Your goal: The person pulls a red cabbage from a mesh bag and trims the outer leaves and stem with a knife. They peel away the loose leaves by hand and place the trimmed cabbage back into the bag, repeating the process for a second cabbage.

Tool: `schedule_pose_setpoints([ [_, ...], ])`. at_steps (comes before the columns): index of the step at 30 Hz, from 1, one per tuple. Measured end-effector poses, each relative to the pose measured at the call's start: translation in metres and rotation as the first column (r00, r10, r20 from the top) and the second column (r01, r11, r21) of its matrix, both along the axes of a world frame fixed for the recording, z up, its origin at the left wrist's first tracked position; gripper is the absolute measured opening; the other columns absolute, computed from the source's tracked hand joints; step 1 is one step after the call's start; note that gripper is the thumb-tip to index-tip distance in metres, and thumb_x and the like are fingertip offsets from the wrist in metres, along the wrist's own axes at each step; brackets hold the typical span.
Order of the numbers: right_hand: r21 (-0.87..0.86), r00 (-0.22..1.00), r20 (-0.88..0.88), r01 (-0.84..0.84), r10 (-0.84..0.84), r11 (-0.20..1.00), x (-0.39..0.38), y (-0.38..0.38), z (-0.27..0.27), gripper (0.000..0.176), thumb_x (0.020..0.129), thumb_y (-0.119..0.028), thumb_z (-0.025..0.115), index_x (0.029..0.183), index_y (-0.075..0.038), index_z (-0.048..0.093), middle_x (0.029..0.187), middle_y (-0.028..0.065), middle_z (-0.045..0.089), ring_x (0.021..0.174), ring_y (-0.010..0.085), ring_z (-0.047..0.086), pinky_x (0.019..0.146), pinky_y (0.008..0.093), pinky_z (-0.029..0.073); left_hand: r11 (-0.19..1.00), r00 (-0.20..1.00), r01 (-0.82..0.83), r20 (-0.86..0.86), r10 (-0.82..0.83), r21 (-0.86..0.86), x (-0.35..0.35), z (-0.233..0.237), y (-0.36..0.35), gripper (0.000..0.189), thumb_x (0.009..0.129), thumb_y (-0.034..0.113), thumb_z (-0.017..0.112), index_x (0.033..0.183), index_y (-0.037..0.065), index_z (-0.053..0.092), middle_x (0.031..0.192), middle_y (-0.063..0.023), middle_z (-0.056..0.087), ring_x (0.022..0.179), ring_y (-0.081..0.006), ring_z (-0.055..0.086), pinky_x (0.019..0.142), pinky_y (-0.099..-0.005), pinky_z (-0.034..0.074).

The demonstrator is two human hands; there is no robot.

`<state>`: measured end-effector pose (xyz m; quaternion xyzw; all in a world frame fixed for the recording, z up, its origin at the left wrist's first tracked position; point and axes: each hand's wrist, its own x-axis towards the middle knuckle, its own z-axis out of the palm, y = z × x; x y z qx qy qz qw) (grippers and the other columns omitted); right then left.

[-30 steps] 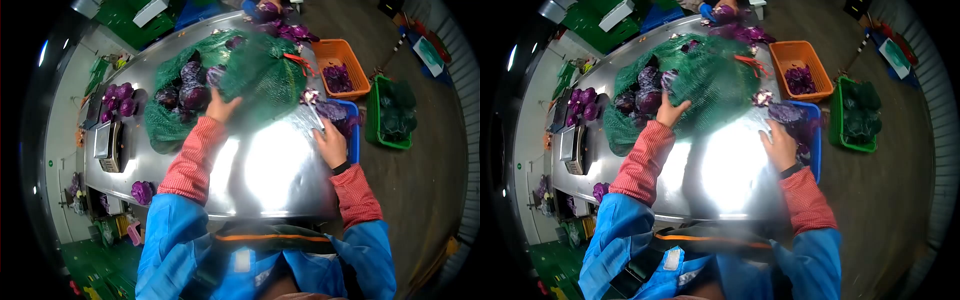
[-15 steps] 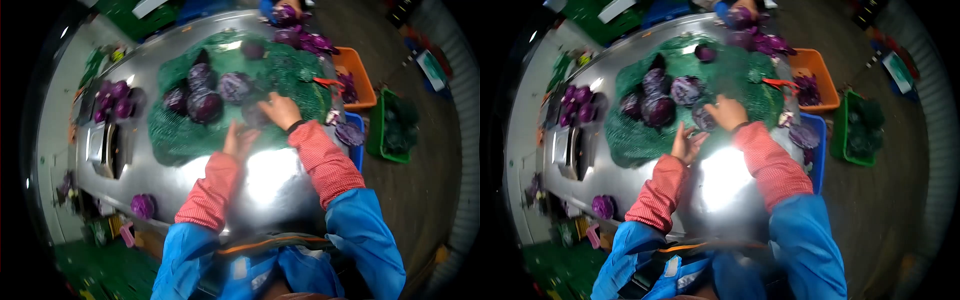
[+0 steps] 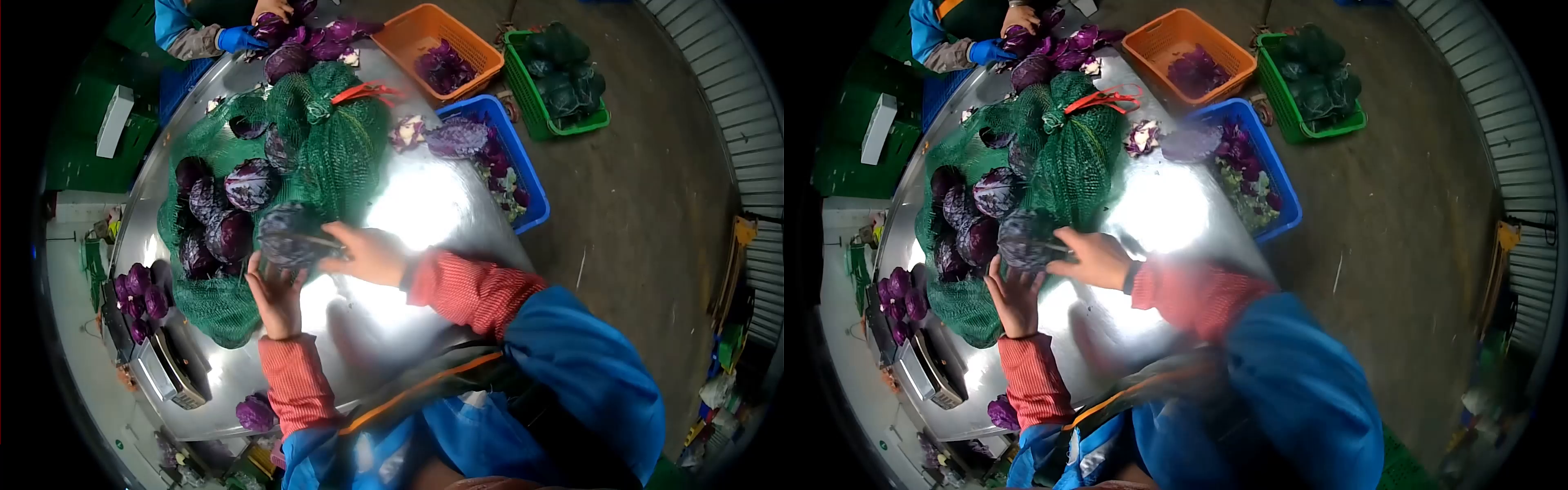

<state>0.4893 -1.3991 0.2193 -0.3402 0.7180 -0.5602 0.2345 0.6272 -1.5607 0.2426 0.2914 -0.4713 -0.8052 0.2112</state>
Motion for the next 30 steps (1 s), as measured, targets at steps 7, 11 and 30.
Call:
schedule_pose_setpoints([
  [7, 0.058, 0.831, 0.528, 0.169, -0.174, 0.984, -0.018, 0.074, -0.060, 0.036, 0.097, -0.038, 0.054, 0.110, -0.004, 0.055, 0.078, 0.0015, 0.055, 0.066, 0.0089, 0.051, 0.057, 0.0255, 0.042, 0.675, 0.980, 0.082, 0.184, 0.081, -0.733, -0.023, -0.007, 0.048, 0.063, 0.086, 0.014, 0.068, 0.140, 0.008, 0.035, 0.145, -0.0158, 0.037, 0.131, -0.0282, 0.042, 0.103, -0.0414, 0.042],
  [11, 0.018, 0.785, 0.592, 0.212, -0.181, 0.977, -0.024, 0.088, -0.048, 0.031, 0.094, -0.033, 0.059, 0.110, -0.007, 0.053, 0.084, -0.0001, 0.057, 0.066, 0.0066, 0.050, 0.056, 0.0226, 0.041, 0.494, 0.940, 0.338, 0.267, -0.210, -0.801, -0.065, -0.060, 0.045, 0.065, 0.085, 0.023, 0.072, 0.140, 0.004, 0.042, 0.134, -0.0154, 0.050, 0.123, -0.0278, 0.050, 0.106, -0.0360, 0.038],
  [30, 0.235, 0.909, -0.408, 0.017, 0.083, 0.972, 0.029, 0.144, -0.020, 0.014, 0.094, -0.016, 0.053, 0.098, -0.003, 0.049, 0.083, 0.0197, 0.063, 0.074, 0.0404, 0.062, 0.063, 0.0464, 0.050, 0.724, 0.866, 0.401, 0.489, -0.101, -0.561, -0.011, -0.001, 0.131, 0.105, 0.065, 0.039, 0.084, 0.143, 0.002, 0.026, 0.124, -0.0242, 0.038, 0.112, -0.0362, 0.052, 0.097, -0.0419, 0.047],
])
